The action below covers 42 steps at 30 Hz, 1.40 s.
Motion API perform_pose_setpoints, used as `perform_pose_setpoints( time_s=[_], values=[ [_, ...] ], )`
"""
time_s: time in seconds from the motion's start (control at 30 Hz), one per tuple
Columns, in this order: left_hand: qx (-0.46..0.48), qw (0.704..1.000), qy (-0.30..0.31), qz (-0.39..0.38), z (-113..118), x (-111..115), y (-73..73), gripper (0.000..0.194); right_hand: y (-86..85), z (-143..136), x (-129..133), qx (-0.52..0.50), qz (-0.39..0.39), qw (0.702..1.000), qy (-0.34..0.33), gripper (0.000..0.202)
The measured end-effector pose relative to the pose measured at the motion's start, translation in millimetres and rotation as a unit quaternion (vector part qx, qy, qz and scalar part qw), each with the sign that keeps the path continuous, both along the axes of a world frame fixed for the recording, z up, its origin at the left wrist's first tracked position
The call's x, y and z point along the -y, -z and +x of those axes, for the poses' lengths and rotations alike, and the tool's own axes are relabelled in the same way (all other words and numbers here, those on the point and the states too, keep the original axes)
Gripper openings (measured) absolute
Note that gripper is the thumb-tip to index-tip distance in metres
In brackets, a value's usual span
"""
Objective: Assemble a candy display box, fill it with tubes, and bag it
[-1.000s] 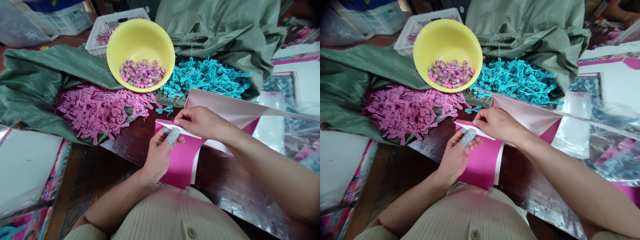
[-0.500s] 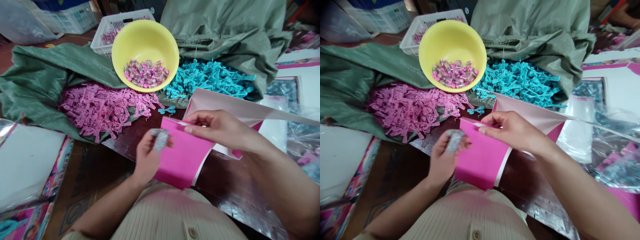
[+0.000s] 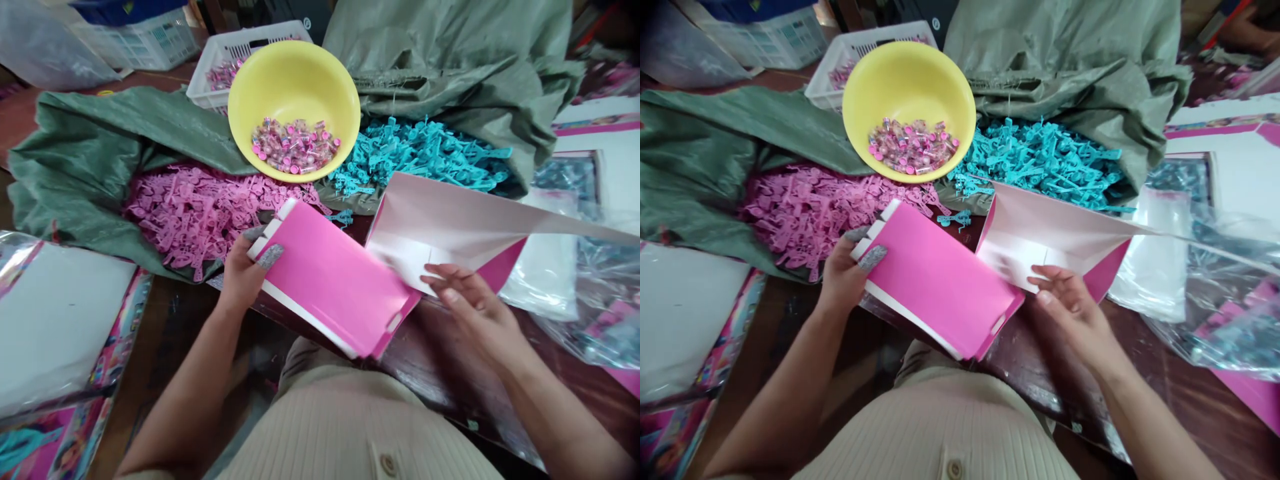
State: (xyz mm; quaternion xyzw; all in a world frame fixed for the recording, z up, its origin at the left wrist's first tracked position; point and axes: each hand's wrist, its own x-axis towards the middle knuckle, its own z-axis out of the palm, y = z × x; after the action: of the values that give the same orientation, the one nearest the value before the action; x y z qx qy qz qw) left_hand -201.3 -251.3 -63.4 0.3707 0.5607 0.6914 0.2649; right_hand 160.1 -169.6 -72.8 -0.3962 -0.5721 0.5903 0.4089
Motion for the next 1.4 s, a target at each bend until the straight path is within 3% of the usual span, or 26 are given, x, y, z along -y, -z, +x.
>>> perform_pose_setpoints(
  time_s=[0.07, 0.17, 0.23, 0.33, 0.5, 0.63, 0.77, 0.87, 0.93, 0.97, 1.03, 1.1, 1.17, 1.23, 1.33, 1.4],
  values=[
    [-0.132, 0.981, 0.132, -0.045, -4, -21, -15.9, 0.041, -10.1, 6, -13, 0.019, 0.065, 0.998, -0.001, 0.049],
    [-0.237, 0.912, 0.322, -0.093, 11, -61, -33.4, 0.037, -27.5, -13, -34, 0.027, 0.089, 0.991, -0.092, 0.053],
    [-0.225, 0.879, 0.406, -0.110, 28, -82, -38.9, 0.040, -31.9, -31, -46, 0.022, 0.055, 0.987, -0.150, 0.047],
    [-0.164, 0.864, 0.465, -0.101, 44, -96, -36.0, 0.042, -26.7, -41, -57, -0.004, 0.012, 0.988, -0.153, 0.035],
    [-0.094, 0.896, 0.431, -0.041, 53, -87, -11.8, 0.039, -11.2, -27, -59, -0.005, 0.026, 0.993, -0.113, 0.028],
    [-0.118, 0.926, 0.356, -0.051, 69, -79, 0.1, 0.024, -9.1, -27, -57, 0.047, 0.168, 0.980, -0.098, 0.013],
    [-0.234, 0.939, 0.244, -0.056, 80, -66, -4.9, 0.017, -14.5, -29, -52, 0.087, 0.247, 0.961, -0.092, 0.009],
    [-0.355, 0.932, 0.075, 0.021, 91, -41, -18.1, 0.015, -24.2, -26, -51, 0.097, 0.218, 0.968, -0.083, 0.017],
    [-0.352, 0.935, 0.022, 0.044, 106, -21, -27.5, 0.017, -35.1, -24, -52, 0.110, 0.162, 0.979, -0.064, 0.025],
    [-0.320, 0.945, 0.057, 0.026, 115, -13, -31.5, 0.018, -41.9, -24, -52, 0.112, 0.123, 0.984, -0.060, 0.028],
    [-0.202, 0.956, 0.206, -0.054, 133, -4, -37.4, 0.018, -57.7, -23, -53, 0.102, 0.035, 0.991, -0.078, 0.031],
    [-0.046, 0.933, 0.325, -0.149, 148, -6, -40.8, 0.031, -75.1, -23, -53, 0.093, -0.045, 0.987, -0.123, 0.031],
    [0.093, 0.906, 0.349, -0.221, 157, -15, -43.3, 0.045, -91.9, -23, -51, 0.107, -0.082, 0.976, -0.171, 0.031],
    [0.176, 0.884, 0.344, -0.262, 161, -26, -46.7, 0.054, -105.9, -21, -49, 0.135, -0.071, 0.962, -0.225, 0.033],
    [0.228, 0.869, 0.341, -0.278, 162, -34, -53.8, 0.054, -117.8, -18, -46, 0.176, -0.019, 0.944, -0.279, 0.036],
    [0.242, 0.872, 0.329, -0.271, 163, -35, -58.1, 0.044, -119.5, -18, -46, 0.191, -0.005, 0.944, -0.267, 0.037]
  ],
)
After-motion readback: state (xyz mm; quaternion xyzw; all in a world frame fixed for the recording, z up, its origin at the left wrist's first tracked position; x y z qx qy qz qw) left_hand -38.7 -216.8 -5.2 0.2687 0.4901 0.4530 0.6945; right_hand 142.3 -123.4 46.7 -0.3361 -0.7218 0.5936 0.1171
